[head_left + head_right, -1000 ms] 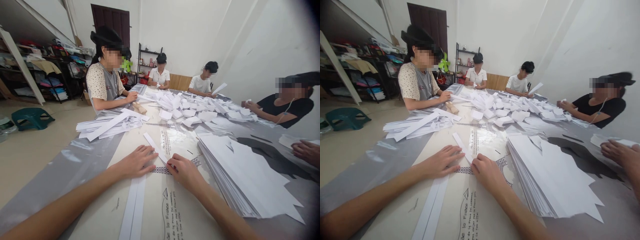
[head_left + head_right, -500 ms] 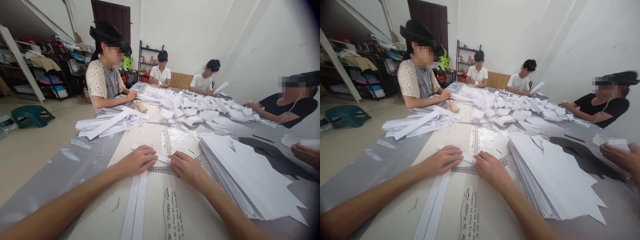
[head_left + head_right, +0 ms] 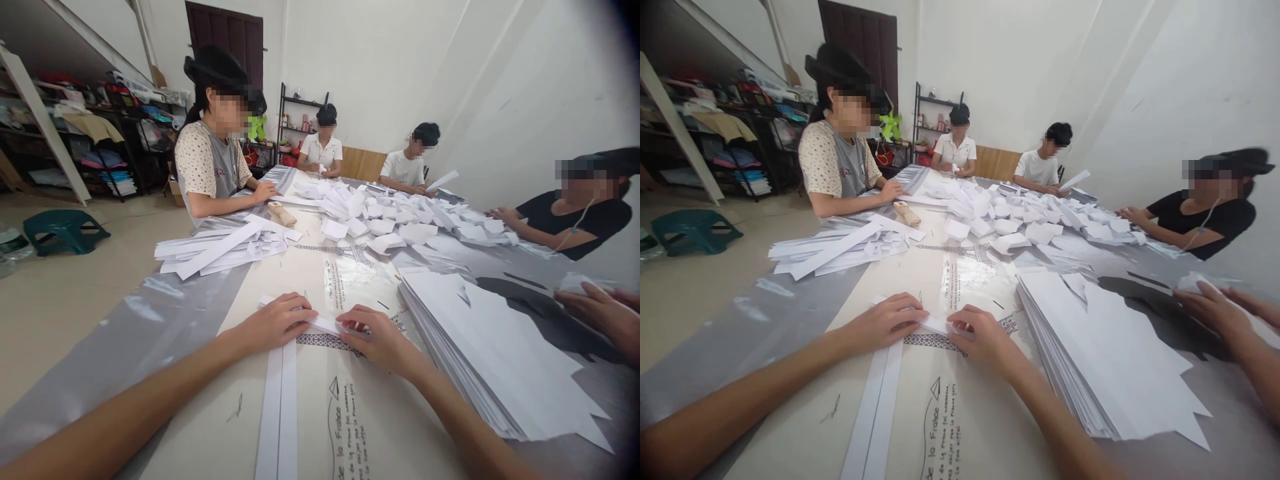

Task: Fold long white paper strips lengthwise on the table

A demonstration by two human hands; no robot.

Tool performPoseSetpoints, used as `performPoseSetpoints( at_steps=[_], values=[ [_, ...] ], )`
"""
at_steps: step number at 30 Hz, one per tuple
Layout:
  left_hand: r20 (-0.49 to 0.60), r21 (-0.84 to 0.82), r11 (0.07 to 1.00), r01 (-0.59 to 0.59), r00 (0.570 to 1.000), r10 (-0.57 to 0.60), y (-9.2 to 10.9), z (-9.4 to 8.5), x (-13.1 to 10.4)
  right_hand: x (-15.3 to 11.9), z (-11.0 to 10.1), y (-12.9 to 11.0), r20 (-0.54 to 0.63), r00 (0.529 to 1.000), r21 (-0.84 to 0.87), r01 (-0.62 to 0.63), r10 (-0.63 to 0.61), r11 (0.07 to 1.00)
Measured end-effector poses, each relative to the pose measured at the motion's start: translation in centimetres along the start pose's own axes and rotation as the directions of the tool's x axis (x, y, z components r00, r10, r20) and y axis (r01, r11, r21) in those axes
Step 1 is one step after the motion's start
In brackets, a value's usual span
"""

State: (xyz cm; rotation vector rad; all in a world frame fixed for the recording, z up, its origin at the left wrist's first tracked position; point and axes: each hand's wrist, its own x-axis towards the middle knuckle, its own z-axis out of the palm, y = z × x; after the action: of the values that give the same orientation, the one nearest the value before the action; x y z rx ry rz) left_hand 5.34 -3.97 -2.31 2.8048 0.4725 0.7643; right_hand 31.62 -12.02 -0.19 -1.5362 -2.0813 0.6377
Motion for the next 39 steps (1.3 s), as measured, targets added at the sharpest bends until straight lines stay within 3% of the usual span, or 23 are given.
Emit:
performPoseSetpoints(
  at_steps=[5,10,14,16,20,26,30,35,39],
  values=[
    [-0.016,0.002,1.0,-0.002,1.0,0.002,0.0,-0.1,-0.1,0.1,0.3,-0.7,-0.021,1.0,0.128,-0.01,0.013,0.992],
    [-0.006,0.001,1.0,0.002,1.0,-0.002,0.4,-0.5,0.1,-0.2,0.4,-1.7,-0.063,0.998,0.029,0.021,-0.019,0.999],
    [-0.049,0.116,0.992,-0.049,0.997,0.055,0.5,-0.6,0.3,-0.4,0.6,-1.4,-0.035,0.987,-0.016,0.156,-0.156,0.988],
    [-0.085,0.204,0.976,-0.083,0.991,0.102,0.4,-0.7,0.5,-0.5,0.6,-1.2,-0.074,0.97,-0.075,0.228,-0.233,0.971],
    [-0.112,0.346,0.924,-0.162,0.971,0.212,-0.7,-1.2,0.5,-0.7,0.1,-1.2,-0.198,0.922,-0.235,0.286,-0.333,0.929],
    [-0.108,0.466,0.864,-0.193,0.956,0.272,-2.3,-2.0,0.2,-0.9,-0.9,-1.3,-0.23,0.889,-0.386,0.289,-0.395,0.876],
    [-0.12,0.424,0.888,-0.176,0.961,0.248,-2.1,-2.1,0.1,-1.1,-0.9,-1.8,-0.117,0.912,-0.322,0.34,-0.393,0.884],
    [0.016,0.322,0.913,-0.251,0.966,0.26,-2.2,-1.7,0.1,-1.6,-0.7,-2.6,0.142,0.937,-0.142,0.339,-0.32,0.93],
    [0.065,0.223,0.958,-0.18,0.983,0.17,-2.9,-1.7,-0.1,-1.5,-0.3,-2.7,0.17,0.932,-0.086,0.336,-0.319,0.938]
  ],
)
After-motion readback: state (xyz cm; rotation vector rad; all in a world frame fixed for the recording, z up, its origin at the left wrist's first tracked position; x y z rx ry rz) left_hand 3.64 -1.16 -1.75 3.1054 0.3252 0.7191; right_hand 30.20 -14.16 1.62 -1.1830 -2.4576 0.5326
